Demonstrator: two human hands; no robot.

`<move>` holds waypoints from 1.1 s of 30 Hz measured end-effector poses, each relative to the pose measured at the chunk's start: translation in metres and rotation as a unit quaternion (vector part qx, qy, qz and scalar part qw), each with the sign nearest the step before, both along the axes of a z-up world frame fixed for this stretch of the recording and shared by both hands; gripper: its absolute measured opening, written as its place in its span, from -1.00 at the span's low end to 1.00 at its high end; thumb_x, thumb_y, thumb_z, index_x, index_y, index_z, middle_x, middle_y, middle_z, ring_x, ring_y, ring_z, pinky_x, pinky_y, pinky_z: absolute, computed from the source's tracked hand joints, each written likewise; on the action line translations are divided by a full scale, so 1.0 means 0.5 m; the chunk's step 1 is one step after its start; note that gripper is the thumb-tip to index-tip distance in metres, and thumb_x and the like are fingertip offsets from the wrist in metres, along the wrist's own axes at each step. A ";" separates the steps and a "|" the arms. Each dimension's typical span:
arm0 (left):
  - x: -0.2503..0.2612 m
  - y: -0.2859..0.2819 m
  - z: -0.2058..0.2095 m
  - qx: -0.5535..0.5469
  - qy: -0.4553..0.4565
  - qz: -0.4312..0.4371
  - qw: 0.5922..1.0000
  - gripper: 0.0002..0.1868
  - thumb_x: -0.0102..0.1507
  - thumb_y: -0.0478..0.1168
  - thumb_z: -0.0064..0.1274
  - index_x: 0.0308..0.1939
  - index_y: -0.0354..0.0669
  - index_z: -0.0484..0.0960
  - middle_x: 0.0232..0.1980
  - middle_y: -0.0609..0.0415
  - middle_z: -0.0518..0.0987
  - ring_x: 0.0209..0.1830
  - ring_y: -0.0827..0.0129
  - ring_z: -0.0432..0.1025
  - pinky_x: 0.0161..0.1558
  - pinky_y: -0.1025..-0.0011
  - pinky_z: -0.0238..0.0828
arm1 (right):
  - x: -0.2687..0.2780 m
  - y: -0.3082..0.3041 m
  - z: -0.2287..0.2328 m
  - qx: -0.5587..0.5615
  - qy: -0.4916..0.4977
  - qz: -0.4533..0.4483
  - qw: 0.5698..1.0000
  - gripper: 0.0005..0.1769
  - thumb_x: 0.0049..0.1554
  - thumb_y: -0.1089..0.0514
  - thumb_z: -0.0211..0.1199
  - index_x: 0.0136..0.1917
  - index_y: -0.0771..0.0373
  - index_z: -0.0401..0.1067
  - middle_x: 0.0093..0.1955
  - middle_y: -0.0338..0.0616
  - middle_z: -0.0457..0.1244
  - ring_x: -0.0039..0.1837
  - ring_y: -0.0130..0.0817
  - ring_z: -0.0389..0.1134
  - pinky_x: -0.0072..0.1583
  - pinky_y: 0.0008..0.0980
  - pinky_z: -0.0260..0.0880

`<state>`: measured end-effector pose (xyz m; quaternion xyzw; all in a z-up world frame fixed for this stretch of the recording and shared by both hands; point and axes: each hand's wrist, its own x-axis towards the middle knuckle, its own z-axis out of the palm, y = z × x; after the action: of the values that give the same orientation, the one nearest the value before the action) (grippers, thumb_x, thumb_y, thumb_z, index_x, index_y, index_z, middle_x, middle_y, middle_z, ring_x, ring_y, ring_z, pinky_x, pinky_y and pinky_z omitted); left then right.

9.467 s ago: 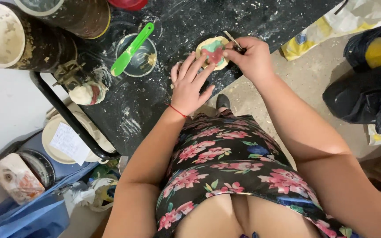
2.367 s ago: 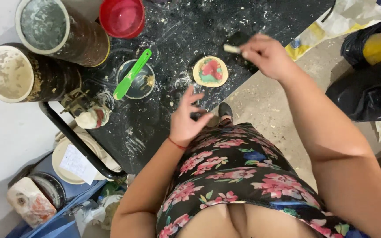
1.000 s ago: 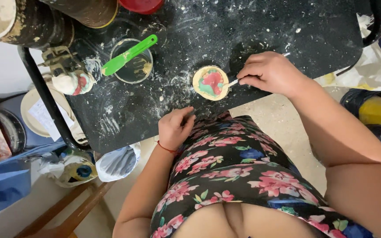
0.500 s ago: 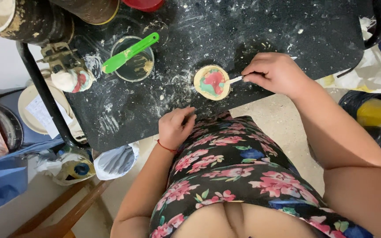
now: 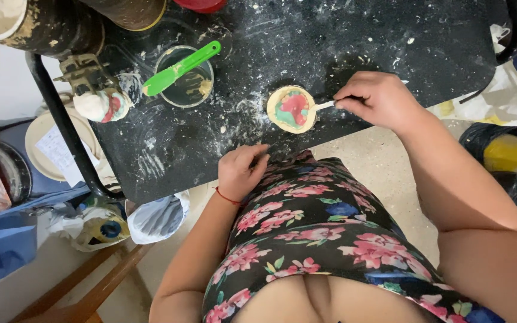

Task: Mixing dental material in a bowl and applying it to a mold base using a spatula

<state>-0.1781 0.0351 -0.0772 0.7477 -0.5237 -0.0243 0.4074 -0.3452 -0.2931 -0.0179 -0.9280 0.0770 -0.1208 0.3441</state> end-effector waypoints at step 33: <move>0.334 -0.101 0.140 0.164 -0.323 0.132 0.923 0.48 0.05 0.50 0.50 0.68 0.00 -0.17 0.40 0.00 0.50 0.25 0.09 0.41 0.31 0.08 0.24 | 0.414 0.233 0.259 -0.398 0.231 0.049 0.887 -0.58 -0.02 0.24 0.36 0.15 0.04 0.56 -0.14 -0.21 0.28 -0.14 -0.06 0.46 -0.29 -0.09 0.52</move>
<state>-0.0113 -0.0153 -0.0070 0.8335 -0.5125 0.1867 0.0878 -0.1382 -0.1766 0.1117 -0.9913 0.0541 0.0932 -0.0758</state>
